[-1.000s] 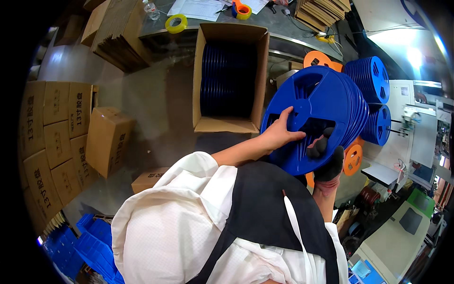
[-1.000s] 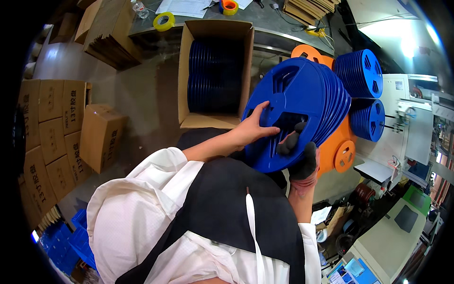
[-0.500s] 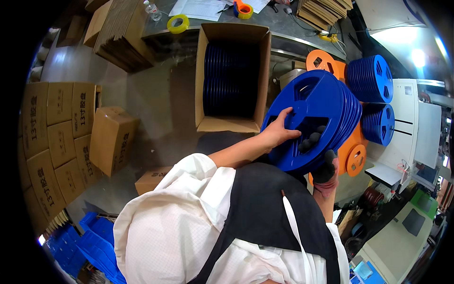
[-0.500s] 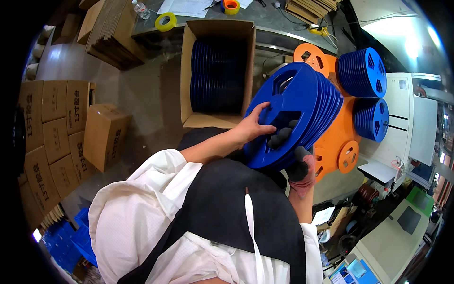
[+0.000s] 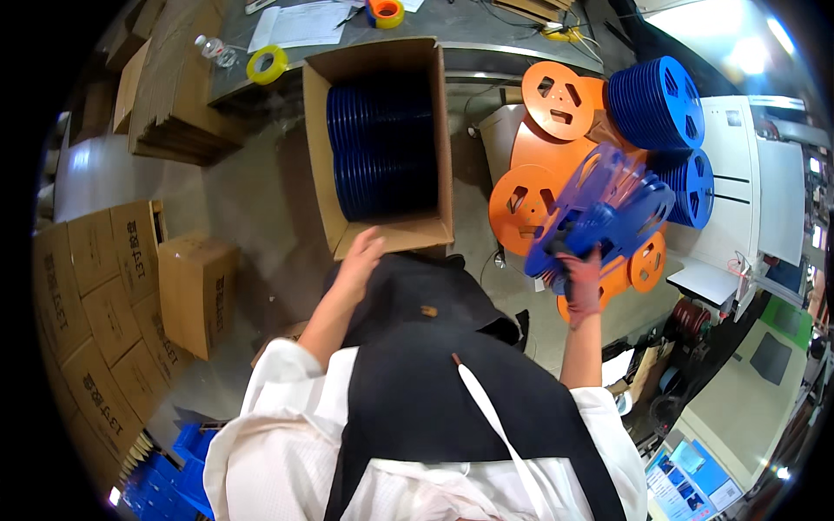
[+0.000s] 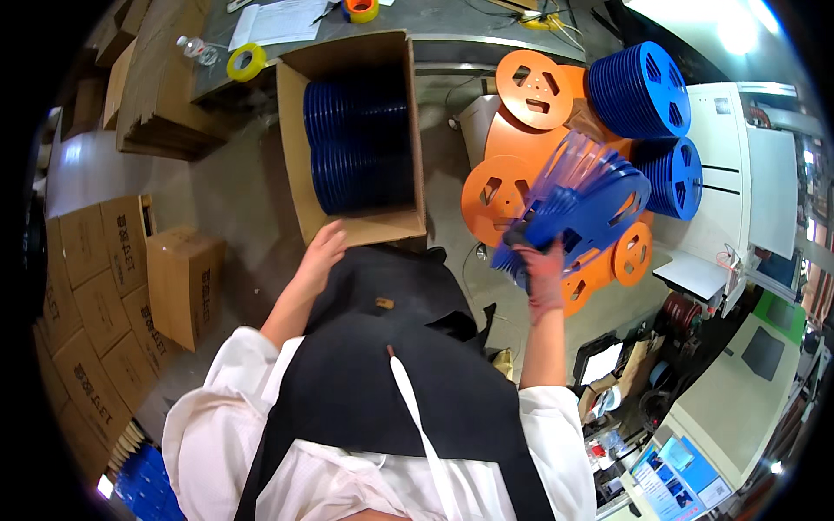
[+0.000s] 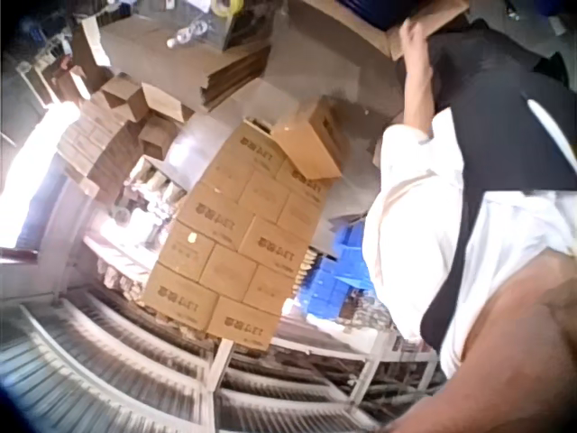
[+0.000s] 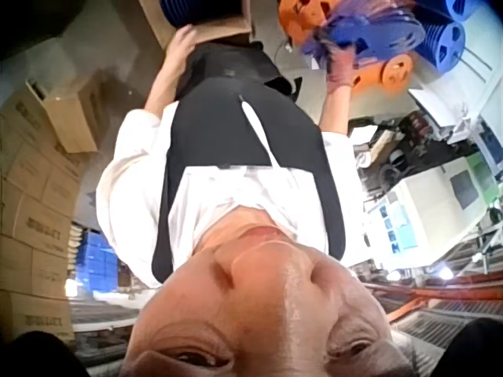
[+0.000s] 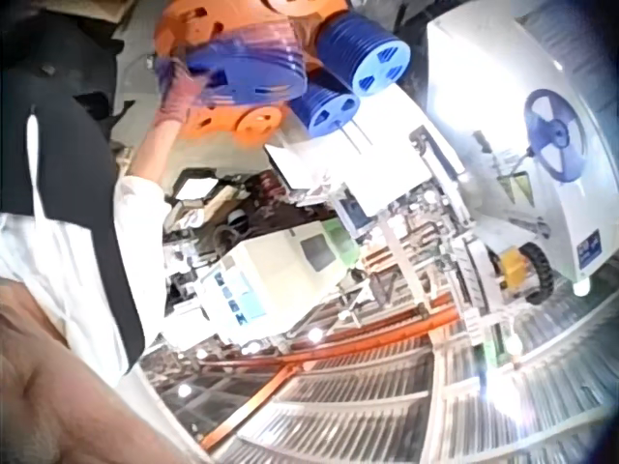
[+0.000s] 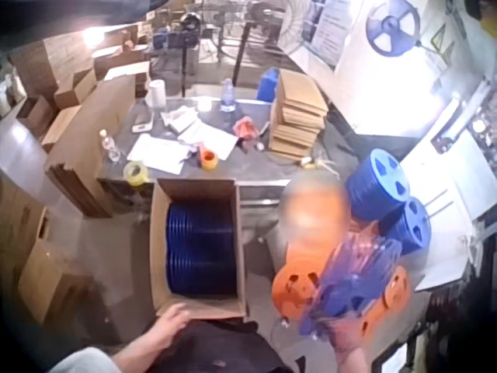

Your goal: The person packs blue plastic spools into a cardboard box. They pick up spools from a stack, separate them, and place them vertically into the box, repeating the process until the box is filled.

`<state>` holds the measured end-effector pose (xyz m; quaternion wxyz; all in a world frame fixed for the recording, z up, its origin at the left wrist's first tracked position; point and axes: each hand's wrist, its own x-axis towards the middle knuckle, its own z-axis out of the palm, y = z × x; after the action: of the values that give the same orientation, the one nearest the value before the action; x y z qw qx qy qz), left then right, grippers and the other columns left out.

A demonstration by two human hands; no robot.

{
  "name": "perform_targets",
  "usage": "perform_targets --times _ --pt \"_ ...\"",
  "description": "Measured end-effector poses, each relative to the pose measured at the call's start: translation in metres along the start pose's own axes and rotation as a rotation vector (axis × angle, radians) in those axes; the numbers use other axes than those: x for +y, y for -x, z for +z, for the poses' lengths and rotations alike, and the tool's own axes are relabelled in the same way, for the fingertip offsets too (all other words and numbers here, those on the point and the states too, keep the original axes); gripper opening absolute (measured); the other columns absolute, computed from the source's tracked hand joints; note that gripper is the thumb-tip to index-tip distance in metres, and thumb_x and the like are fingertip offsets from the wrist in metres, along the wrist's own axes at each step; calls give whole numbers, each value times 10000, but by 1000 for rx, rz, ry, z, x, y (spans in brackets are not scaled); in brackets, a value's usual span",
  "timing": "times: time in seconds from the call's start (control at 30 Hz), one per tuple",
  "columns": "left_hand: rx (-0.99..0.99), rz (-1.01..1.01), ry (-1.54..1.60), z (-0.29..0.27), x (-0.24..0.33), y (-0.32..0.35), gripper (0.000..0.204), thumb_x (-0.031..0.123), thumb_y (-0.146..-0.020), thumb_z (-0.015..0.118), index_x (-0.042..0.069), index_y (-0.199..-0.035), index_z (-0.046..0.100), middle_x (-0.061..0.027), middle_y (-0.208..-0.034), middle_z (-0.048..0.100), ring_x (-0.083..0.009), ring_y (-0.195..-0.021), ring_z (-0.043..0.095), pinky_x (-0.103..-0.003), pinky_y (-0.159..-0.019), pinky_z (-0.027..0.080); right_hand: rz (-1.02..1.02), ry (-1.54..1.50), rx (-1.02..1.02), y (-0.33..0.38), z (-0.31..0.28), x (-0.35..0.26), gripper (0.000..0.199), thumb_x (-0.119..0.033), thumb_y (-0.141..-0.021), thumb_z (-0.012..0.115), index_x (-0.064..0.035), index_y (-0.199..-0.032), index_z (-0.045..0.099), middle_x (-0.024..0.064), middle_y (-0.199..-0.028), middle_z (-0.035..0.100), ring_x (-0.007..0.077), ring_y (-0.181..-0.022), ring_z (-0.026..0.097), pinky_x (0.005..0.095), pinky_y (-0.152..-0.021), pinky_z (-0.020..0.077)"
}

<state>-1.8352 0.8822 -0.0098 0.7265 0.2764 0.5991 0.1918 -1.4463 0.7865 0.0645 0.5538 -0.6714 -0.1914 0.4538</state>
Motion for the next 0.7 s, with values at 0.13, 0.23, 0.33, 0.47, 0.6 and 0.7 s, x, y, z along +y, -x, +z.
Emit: perform_targets --times 0.13,0.23,0.33,0.47,0.6,0.7 --pt "232 -153 -17 -46 -20 6 494 292 -937 562 88 -1370 436 -55 -1188 563 -149 -1017 542 -283 -880 424 10 726 -40 -69 -37 114 676 -185 -874 616 -80 -1445 271 231 -1121 613 384 -894 648 394 -753 546" --pt "257 -199 -73 -77 -48 -2 493 277 -933 570 97 -1371 434 -57 -1185 565 -141 -1005 550 -269 -853 433 -4 1284 -93 -85 -22 150 807 -296 -771 724 -85 -1429 305 229 -1108 627 388 -920 635 421 -776 520" --pt "292 -273 -104 -87 -56 -13 509 285 -932 580 106 -1382 422 -62 -1208 545 -144 -1035 535 -276 -865 430 218 1346 -176 -97 8 173 779 -306 -716 751 -85 -1374 398 224 -1126 620 405 -975 604 453 -808 495" --pt "337 -159 -200 -100 -47 -42 552 231 -938 575 60 -1415 357 -85 -1170 567 -168 -1033 534 -290 -904 426 298 1370 -259 -100 10 196 723 -273 -697 759 -79 -1322 449 225 -1151 605 403 -1024 581 459 -851 475" --pt "444 -56 -450 -133 -45 -106 667 246 -908 606 66 -1455 271 -200 -1329 501 -277 -1206 513 -367 -1017 390 299 1303 -257 -93 21 168 797 -217 -612 819 -36 -1303 466 219 -1190 583 396 -1114 532 436 -916 446" --pt "555 283 -516 -141 -22 -177 769 189 -872 636 110 -1491 187 -225 -1422 394 -330 -1271 451 -398 -1048 370 1 1222 -126 -66 33 140 888 -114 -533 863 -17 -1317 459 193 -1231 559 367 -1163 504 418 -991 398"
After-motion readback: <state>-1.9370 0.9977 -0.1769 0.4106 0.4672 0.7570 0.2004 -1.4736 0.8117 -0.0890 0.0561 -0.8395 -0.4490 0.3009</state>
